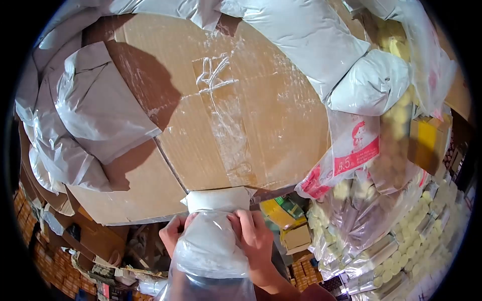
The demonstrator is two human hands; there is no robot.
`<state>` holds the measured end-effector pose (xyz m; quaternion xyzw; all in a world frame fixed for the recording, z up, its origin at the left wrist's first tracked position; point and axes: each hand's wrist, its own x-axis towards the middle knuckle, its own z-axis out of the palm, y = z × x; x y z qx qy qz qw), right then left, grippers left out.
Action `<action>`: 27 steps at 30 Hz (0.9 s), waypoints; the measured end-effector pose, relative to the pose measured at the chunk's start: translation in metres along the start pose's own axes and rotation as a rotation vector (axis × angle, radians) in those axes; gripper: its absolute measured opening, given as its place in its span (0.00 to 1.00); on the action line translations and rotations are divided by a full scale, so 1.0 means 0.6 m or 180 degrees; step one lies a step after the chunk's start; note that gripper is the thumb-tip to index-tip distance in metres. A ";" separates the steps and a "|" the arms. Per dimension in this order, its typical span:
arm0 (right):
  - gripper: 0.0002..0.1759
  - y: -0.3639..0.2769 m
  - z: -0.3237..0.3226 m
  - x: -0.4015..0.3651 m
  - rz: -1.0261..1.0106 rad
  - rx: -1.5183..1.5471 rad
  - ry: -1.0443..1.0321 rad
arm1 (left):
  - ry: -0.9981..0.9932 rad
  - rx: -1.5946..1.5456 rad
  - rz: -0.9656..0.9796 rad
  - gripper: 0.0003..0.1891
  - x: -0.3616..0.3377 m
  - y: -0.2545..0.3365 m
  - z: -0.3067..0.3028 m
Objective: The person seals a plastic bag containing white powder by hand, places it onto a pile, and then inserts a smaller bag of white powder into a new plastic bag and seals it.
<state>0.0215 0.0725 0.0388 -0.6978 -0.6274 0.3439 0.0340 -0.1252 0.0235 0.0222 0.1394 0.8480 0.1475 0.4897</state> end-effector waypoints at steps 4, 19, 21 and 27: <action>0.10 0.017 0.011 -0.028 0.0596 0.0016 -0.0469 | -0.0199 0.0024 0.0051 0.18 -0.013 -0.026 -0.017; 0.14 0.067 -0.027 -0.005 0.1594 0.3350 -0.2449 | -0.1101 -0.3145 -0.0959 0.09 0.017 -0.072 0.061; 0.07 0.070 -0.033 -0.006 0.1067 0.2330 -0.2414 | -0.1336 -0.2959 -0.0493 0.07 0.014 -0.145 0.041; 0.12 0.082 -0.014 -0.034 0.0090 0.1375 -0.1070 | -0.0829 -0.1147 0.0478 0.03 -0.017 -0.130 0.001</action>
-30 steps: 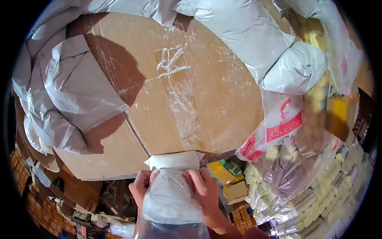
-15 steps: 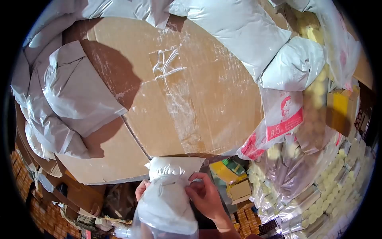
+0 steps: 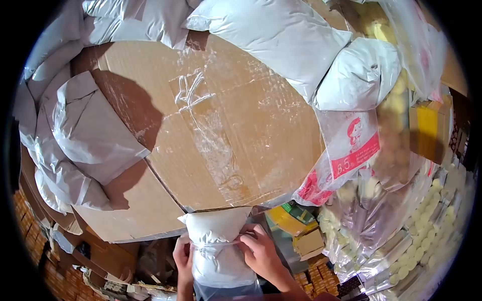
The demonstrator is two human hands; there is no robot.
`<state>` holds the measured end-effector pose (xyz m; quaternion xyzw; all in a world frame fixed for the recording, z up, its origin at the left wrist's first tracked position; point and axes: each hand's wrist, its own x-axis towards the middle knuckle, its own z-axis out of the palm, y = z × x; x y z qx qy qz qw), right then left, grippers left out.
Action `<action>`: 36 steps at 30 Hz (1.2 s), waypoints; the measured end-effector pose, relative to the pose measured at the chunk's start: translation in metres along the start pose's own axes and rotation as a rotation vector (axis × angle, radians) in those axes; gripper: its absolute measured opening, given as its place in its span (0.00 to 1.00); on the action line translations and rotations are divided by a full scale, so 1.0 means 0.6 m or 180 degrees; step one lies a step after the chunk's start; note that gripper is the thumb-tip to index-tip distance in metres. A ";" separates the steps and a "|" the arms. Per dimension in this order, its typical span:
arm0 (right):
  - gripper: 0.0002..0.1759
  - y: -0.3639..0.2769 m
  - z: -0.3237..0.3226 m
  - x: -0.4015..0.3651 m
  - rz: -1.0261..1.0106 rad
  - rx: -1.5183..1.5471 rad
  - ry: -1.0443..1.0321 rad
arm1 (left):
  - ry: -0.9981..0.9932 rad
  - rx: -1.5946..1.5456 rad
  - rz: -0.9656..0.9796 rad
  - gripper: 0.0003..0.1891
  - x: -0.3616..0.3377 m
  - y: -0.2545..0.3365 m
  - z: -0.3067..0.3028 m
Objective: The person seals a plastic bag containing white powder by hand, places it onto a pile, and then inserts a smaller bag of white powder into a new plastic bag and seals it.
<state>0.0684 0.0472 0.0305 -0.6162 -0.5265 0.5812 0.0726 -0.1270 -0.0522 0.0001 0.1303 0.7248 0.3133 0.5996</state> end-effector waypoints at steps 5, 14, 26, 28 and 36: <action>0.08 0.056 0.005 -0.035 0.0396 0.1170 -0.0058 | -0.0048 -0.0592 -0.0036 0.02 -0.011 -0.041 0.003; 0.04 0.061 -0.083 0.012 -0.0037 0.1924 -0.2394 | -0.3801 0.0411 -0.0404 0.25 0.095 0.092 -0.080; 0.11 -0.208 -0.202 -0.126 -0.3314 -0.2580 -0.1353 | -0.2596 0.4251 0.4141 0.11 -0.131 0.346 -0.109; 0.15 -0.245 -0.219 -0.167 -0.3685 -0.2908 -0.1057 | -0.1892 0.4409 0.4431 0.15 -0.186 0.365 -0.130; 0.12 -0.204 -0.177 -0.018 -0.3956 -0.3319 -0.1150 | -0.1475 0.4824 0.4051 0.18 -0.093 0.308 -0.145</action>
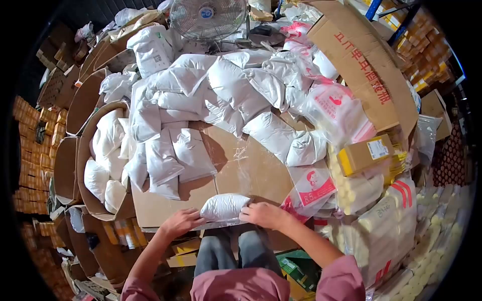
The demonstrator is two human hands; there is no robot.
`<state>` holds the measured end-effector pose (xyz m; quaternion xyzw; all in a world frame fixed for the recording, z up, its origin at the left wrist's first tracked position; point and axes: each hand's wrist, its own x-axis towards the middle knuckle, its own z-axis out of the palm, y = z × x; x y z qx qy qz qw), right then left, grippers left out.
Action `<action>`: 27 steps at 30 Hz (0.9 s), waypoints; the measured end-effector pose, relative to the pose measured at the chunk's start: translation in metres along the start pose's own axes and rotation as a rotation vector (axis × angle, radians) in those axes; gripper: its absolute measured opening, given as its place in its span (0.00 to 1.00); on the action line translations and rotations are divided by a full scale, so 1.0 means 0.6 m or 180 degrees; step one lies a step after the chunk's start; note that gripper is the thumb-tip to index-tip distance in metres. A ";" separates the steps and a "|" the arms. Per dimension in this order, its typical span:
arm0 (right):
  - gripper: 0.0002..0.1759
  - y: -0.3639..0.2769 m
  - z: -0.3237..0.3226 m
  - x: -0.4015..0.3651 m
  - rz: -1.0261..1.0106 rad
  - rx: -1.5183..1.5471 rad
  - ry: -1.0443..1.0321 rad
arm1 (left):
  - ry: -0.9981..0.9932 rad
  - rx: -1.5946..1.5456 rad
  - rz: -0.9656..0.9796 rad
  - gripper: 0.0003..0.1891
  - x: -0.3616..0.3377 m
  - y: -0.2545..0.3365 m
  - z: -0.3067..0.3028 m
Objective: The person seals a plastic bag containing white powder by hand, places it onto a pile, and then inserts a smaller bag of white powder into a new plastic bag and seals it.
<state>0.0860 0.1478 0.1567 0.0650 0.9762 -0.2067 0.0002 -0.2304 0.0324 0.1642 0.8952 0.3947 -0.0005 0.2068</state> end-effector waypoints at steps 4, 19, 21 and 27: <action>0.09 -0.015 -0.018 0.007 -0.0135 -0.0102 0.0468 | 0.0549 0.0127 0.0096 0.15 -0.019 0.023 -0.017; 0.10 0.027 -0.014 0.024 -0.0648 0.0161 -0.0281 | 0.0186 0.0403 -0.0114 0.15 0.024 0.034 0.005; 0.08 0.024 -0.016 0.010 -0.0387 0.0078 -0.0409 | 0.0321 0.0401 -0.0016 0.14 0.030 0.058 -0.010; 0.06 0.011 0.090 -0.008 0.0166 0.0442 -0.0495 | 0.0254 0.0724 -0.0456 0.16 0.041 0.089 0.086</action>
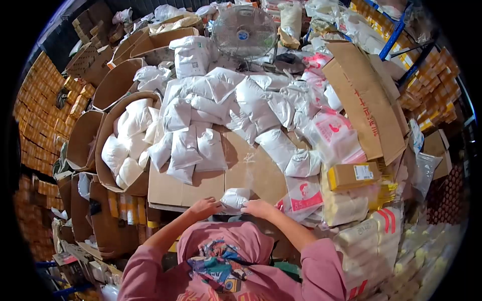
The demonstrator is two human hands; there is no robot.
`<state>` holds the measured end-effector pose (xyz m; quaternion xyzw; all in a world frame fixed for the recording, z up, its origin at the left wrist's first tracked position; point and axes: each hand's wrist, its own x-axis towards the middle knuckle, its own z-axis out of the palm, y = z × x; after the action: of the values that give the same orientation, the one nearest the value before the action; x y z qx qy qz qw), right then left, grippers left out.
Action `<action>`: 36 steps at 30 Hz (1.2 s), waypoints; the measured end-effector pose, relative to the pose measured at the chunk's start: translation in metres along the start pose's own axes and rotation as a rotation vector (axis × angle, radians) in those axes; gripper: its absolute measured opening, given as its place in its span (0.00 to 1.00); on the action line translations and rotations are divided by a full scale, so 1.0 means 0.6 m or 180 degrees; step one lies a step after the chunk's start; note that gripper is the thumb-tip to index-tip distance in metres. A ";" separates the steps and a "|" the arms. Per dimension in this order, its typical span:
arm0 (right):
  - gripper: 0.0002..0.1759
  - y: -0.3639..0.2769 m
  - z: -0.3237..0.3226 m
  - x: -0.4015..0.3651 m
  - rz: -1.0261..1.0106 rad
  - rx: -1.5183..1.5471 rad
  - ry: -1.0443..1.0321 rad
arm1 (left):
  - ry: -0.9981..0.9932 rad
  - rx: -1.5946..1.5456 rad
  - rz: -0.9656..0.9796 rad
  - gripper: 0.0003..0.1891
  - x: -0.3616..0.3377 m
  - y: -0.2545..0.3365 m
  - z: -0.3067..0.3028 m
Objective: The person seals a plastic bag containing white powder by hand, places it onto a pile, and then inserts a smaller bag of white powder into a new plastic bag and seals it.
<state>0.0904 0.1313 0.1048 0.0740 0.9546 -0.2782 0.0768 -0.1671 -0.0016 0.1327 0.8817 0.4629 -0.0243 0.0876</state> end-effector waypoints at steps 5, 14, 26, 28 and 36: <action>0.05 -0.009 0.016 -0.034 -0.0332 0.0055 0.0211 | -0.0072 -0.0610 -0.0065 0.16 -0.021 0.035 0.001; 0.12 -0.074 0.087 -0.027 0.1816 0.2301 0.2305 | 0.0606 -0.2625 -0.1543 0.16 -0.014 0.092 -0.012; 0.13 -0.084 0.177 -0.021 0.2793 0.1669 0.2175 | 0.0908 -0.3301 -0.2913 0.07 0.015 0.146 0.134; 0.12 -0.100 0.154 -0.023 0.2561 0.1315 0.2375 | 0.1048 -0.3128 -0.2855 0.04 0.011 0.140 0.121; 0.08 -0.118 -0.022 -0.008 0.2316 0.1891 0.2361 | 0.1333 -0.2464 -0.2640 0.04 -0.002 0.047 -0.058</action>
<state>0.0806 0.0788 0.1535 0.5066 0.7124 -0.4446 -0.1952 -0.1461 -0.0121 0.1707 0.5177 0.7507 0.2879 0.2924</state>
